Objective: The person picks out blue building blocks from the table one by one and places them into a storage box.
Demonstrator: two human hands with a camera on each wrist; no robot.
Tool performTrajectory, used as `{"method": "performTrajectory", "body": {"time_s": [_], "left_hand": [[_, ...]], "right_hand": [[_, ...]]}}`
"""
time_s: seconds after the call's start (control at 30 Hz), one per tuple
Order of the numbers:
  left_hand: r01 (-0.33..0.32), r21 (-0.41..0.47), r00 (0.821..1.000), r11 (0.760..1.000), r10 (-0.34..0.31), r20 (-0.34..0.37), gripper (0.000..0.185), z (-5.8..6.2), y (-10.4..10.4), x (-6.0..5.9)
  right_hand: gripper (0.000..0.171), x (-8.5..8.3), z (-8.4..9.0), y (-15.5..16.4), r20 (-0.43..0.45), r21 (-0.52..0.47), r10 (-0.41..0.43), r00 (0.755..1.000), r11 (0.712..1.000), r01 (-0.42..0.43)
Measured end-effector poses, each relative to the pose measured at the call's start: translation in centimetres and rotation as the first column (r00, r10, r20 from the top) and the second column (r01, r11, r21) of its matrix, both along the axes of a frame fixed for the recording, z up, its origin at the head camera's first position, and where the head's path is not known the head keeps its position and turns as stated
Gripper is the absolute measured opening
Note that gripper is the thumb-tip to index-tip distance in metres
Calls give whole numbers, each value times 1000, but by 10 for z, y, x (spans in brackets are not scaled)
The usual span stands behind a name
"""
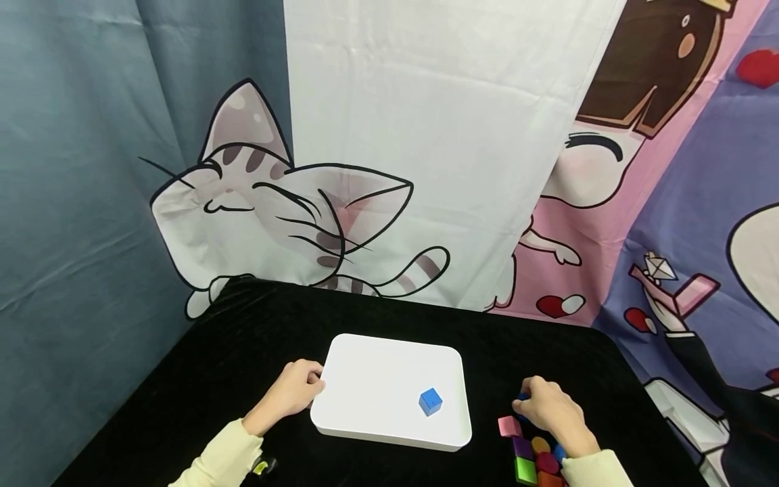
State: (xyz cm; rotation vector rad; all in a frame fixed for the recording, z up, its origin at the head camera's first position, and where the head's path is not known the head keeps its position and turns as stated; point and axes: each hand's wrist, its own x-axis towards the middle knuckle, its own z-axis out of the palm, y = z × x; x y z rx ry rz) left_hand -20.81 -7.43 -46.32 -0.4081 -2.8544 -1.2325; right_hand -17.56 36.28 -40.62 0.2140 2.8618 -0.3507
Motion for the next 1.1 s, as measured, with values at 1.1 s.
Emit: {"method": "performTrajectory", "body": {"time_s": [1.1], "left_hand": [[-2, 31, 1000, 1000, 2, 25, 10, 0, -1, 4]], "right_hand": [[21, -22, 1, -105, -185, -70, 129, 974, 987, -145]]}}
